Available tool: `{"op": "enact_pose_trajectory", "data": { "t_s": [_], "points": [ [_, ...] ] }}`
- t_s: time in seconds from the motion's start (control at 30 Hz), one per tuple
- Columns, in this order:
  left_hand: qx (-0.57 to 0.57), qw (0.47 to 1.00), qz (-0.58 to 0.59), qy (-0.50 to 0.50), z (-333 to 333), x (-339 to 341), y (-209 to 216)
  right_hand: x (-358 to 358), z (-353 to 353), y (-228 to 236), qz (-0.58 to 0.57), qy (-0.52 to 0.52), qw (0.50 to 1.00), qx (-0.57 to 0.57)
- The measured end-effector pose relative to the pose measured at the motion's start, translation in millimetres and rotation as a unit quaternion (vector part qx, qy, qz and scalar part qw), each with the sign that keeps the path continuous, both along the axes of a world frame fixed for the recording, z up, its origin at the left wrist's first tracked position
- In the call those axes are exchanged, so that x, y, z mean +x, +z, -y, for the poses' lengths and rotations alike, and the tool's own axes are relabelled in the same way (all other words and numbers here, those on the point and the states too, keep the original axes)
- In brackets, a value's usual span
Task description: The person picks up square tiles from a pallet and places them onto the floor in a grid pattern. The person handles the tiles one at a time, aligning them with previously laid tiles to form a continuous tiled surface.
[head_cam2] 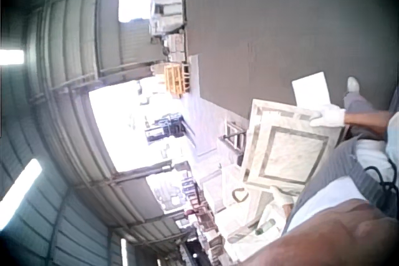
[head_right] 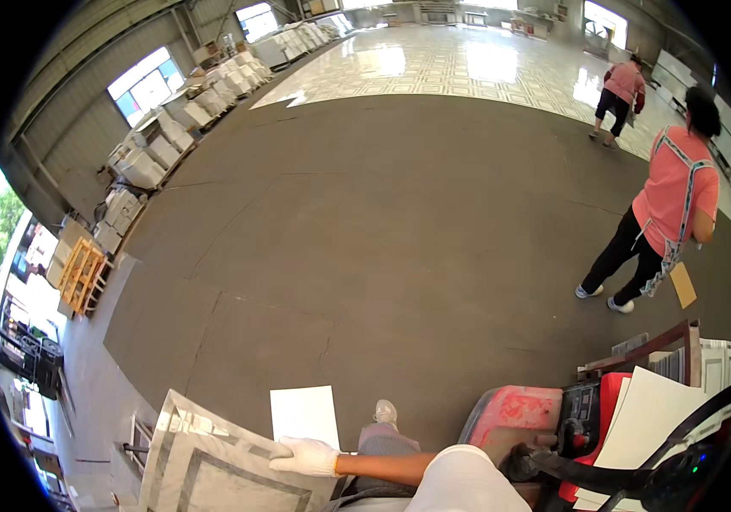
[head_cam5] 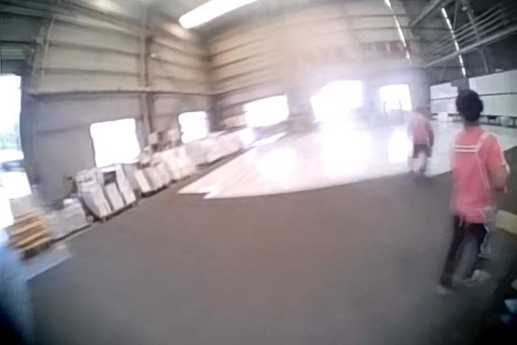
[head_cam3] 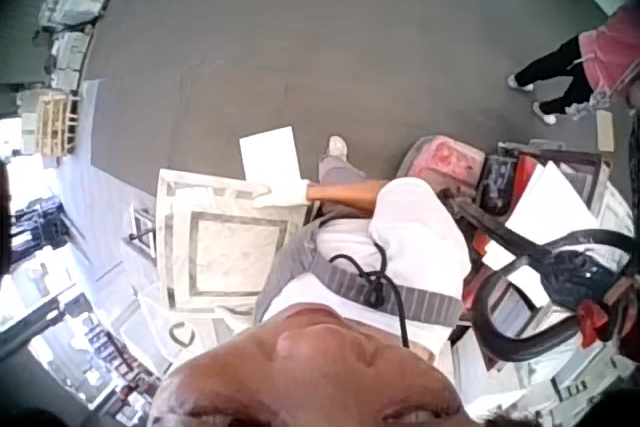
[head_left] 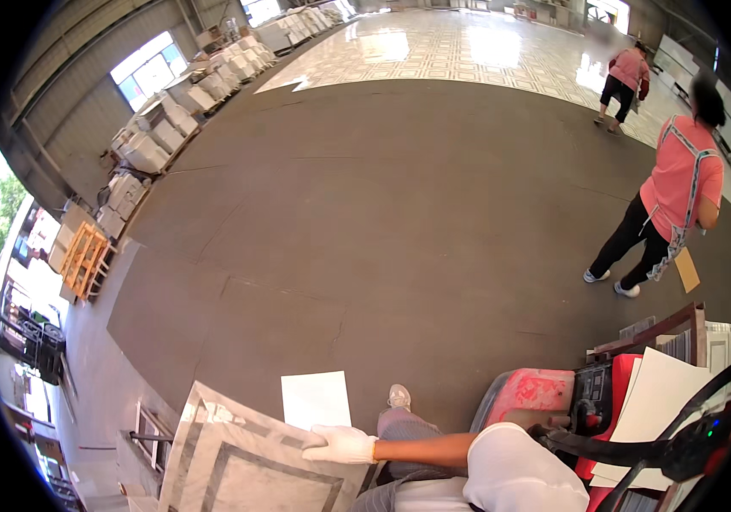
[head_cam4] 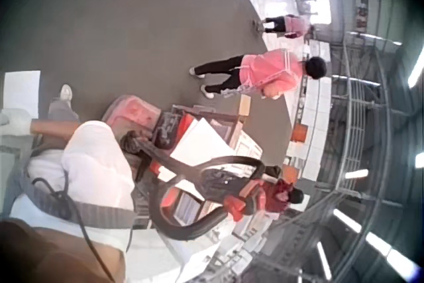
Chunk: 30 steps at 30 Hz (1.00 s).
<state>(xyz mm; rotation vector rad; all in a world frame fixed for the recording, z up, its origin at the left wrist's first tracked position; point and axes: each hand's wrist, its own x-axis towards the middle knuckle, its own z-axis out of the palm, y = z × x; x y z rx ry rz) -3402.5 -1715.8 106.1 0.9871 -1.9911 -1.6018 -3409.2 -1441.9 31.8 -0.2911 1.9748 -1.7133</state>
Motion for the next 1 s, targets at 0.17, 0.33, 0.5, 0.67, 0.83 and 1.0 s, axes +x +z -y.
{"op": "enact_pose_trajectory", "data": {
  "t_s": [0.17, 0.33, 0.5, 0.67, 0.83, 1.0],
  "points": [
    [-0.016, 0.993, 0.007, -0.116, -104, -162, 22, -84, -94, 29, 0.02, -0.138, 0.99, 0.005],
    [-0.032, 0.972, 0.01, -0.232, -207, -270, 21, -133, -189, 34, 0.046, -0.288, 0.957, 0.006],
    [-0.037, 0.952, 0.016, -0.303, -286, -347, 4, -155, -281, 28, 0.089, -0.418, 0.904, 0.018],
    [-0.049, 0.922, 0.027, -0.384, -338, -426, -11, -199, -355, -11, 0.029, -0.576, 0.815, 0.054],
    [-0.061, 0.823, 0.061, -0.562, -463, -509, -20, -203, -439, -23, 0.039, -0.706, 0.706, -0.041],
    [-0.1, 0.777, 0.118, -0.61, -615, -552, -23, -198, -505, -51, 0.063, -0.786, 0.614, -0.043]
  ]
}}
